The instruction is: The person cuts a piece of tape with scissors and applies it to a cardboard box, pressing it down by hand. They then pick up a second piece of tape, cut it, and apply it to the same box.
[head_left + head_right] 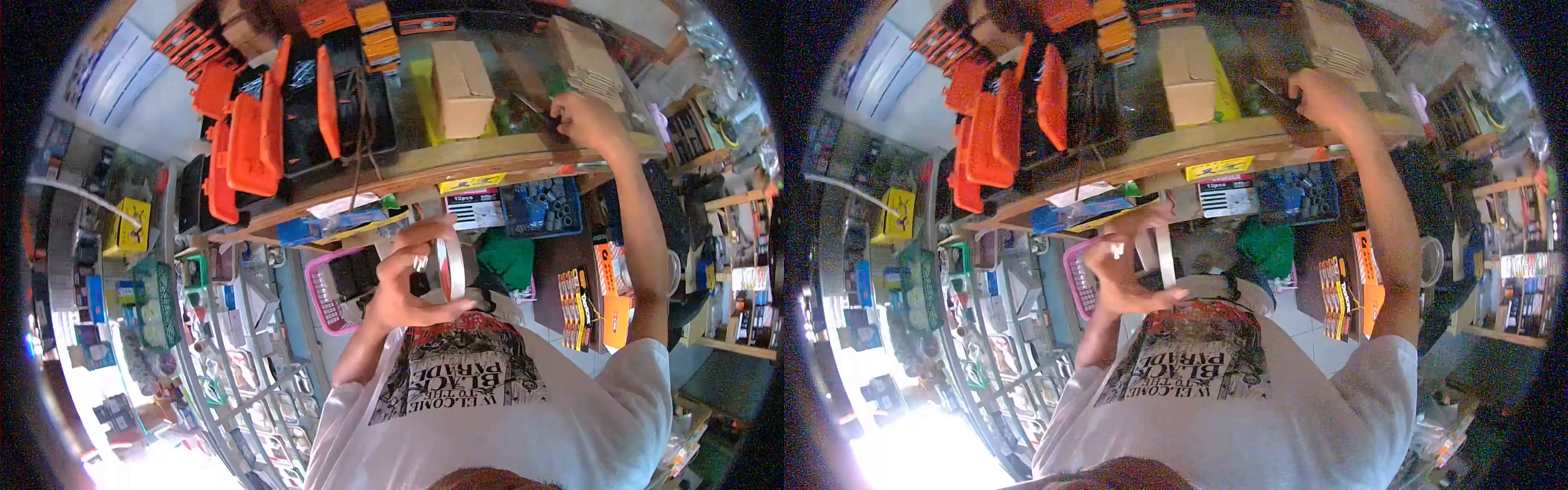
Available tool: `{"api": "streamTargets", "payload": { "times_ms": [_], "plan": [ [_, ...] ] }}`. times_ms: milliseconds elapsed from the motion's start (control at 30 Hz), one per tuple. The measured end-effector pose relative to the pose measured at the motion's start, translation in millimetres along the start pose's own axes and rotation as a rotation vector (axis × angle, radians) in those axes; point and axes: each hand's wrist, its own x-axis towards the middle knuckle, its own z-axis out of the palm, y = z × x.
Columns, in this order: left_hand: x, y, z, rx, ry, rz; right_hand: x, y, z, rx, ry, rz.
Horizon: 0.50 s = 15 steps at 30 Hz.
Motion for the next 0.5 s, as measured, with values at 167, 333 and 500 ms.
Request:
{"api": "streamTargets", "payload": {
  "times_ms": [167, 333, 500],
  "plan": [
    [47, 25, -14, 0.166, 0.066, 0.276, -37, -62, -34, 0.335, 0.171, -0.002],
    [57, 38, -8, 0.208, 0.105, 0.287, -95, -146, -64, 0.9, 0.181, -0.325],
    [64, 40, -7, 0.219, 0.069, 0.288, -99, -170, -66, 0.839, 0.364, -0.674]
  ]
}}
